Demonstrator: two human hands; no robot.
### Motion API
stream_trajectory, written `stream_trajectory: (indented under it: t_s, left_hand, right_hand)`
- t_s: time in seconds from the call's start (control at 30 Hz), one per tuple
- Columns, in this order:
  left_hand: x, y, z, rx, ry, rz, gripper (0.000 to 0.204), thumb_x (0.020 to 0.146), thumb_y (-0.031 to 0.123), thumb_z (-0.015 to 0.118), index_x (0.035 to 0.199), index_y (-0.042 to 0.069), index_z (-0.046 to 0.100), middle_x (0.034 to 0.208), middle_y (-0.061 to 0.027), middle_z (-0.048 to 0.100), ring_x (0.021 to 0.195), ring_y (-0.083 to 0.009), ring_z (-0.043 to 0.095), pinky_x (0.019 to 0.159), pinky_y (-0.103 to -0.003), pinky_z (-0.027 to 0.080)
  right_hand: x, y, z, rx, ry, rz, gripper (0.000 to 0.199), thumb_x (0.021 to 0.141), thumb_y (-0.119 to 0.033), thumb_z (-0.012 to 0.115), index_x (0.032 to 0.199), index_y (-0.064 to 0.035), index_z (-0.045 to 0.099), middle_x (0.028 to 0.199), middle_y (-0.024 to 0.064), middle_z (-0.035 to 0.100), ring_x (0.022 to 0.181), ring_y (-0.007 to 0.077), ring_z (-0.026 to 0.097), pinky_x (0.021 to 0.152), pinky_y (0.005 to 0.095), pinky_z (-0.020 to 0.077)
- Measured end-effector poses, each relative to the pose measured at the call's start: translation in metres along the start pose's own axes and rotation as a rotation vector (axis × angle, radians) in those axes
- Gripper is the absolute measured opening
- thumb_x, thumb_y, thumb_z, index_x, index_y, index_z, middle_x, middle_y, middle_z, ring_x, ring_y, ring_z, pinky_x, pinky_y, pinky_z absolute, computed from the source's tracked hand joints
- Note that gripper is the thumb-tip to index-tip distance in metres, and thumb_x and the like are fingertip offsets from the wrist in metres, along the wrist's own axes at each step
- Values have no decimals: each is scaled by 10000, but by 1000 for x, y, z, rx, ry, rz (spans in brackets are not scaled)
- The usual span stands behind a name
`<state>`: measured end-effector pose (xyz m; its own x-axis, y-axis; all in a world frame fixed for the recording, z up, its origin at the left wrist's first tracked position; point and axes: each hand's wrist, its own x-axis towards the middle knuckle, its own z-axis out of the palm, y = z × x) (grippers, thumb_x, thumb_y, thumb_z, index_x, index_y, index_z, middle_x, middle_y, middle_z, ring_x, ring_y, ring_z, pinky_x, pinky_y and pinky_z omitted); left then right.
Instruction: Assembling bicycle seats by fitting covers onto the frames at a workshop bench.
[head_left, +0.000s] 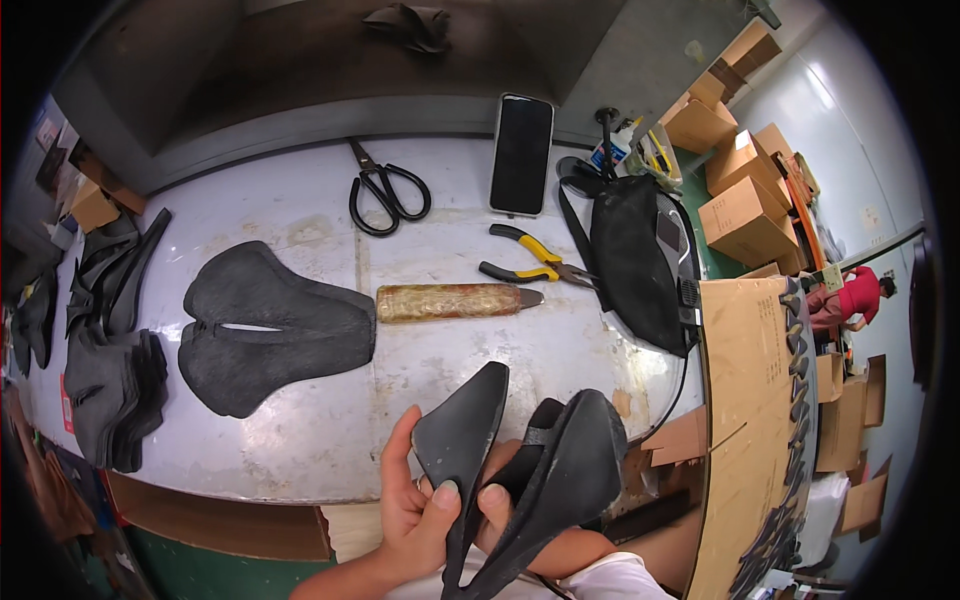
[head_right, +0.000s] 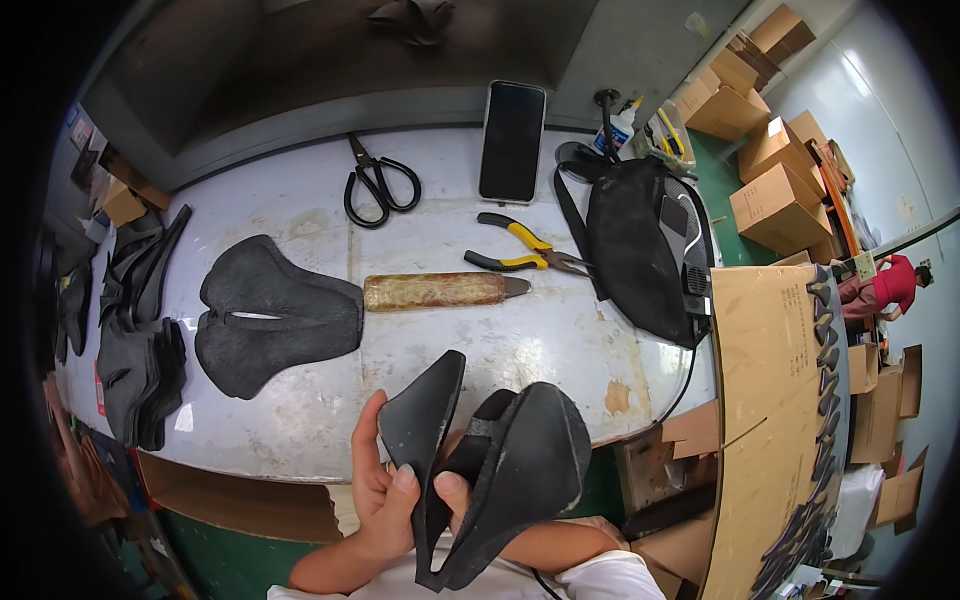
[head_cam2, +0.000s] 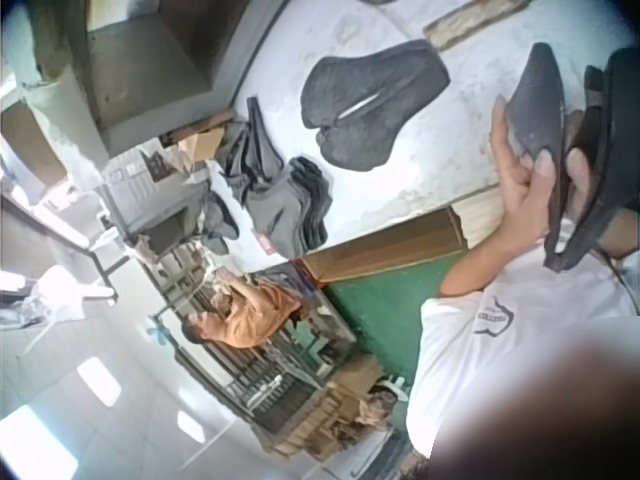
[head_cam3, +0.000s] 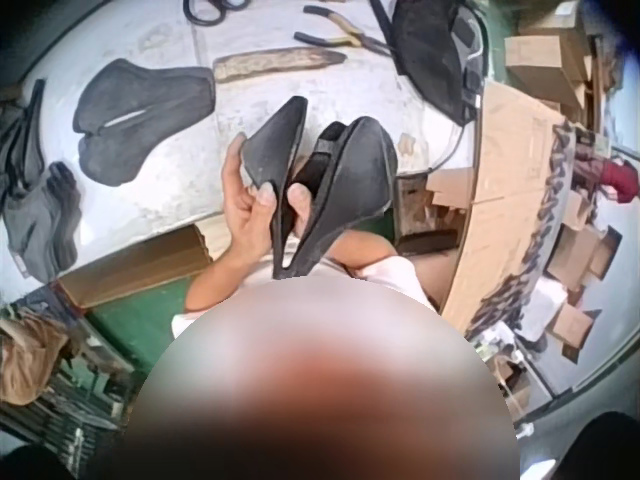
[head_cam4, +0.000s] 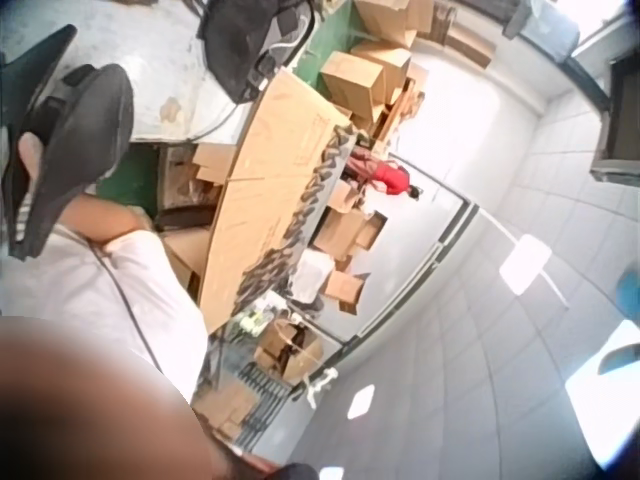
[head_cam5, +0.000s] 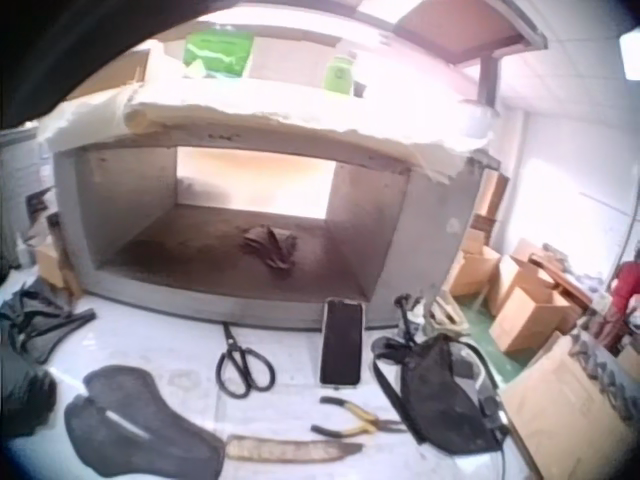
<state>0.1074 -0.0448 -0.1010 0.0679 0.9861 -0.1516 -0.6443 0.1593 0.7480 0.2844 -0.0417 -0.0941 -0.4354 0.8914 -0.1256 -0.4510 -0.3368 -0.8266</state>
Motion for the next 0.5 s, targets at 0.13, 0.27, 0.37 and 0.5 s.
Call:
stream_trajectory:
  t_s: [0.13, 0.27, 0.37, 0.5]
  left_hand:
    - [-2, 1, 2, 33, -2, 23, 748, 993, 148, 485, 1513, 70, -47, 1293, -183, 509, 1118, -173, 537, 1001, -338, 379]
    - [-6, -5, -3, 148, 12, 118, 757, 984, 123, 489, 1509, 56, -52, 1293, -191, 508, 1124, -180, 533, 1023, -355, 363]
    - [-9, -2, -4, 198, 5, 151, 765, 981, 111, 490, 1504, 46, -64, 1297, -196, 503, 1131, -183, 528, 1027, -361, 357]
    - [-5, 14, 13, 190, 55, 119, 781, 972, 197, 521, 1516, 79, -26, 1312, -210, 490, 1080, -219, 572, 940, -347, 442]
  right_hand:
    - [11, 3, 1, 36, 15, 4, 263, 871, -235, 707, 887, 27, 698, 884, 147, 690, 857, 223, 659, 756, 339, 521]
    - [12, 10, 1, 66, 31, 13, 255, 866, -227, 713, 883, 27, 697, 880, 146, 690, 856, 222, 659, 754, 339, 520]
    - [18, 13, 1, 97, 30, 16, 250, 863, -221, 718, 880, 27, 697, 878, 146, 689, 855, 222, 659, 752, 338, 520]
    - [66, 48, 45, 114, 50, 7, 243, 858, -213, 724, 876, 27, 696, 875, 145, 689, 854, 221, 659, 750, 338, 519]
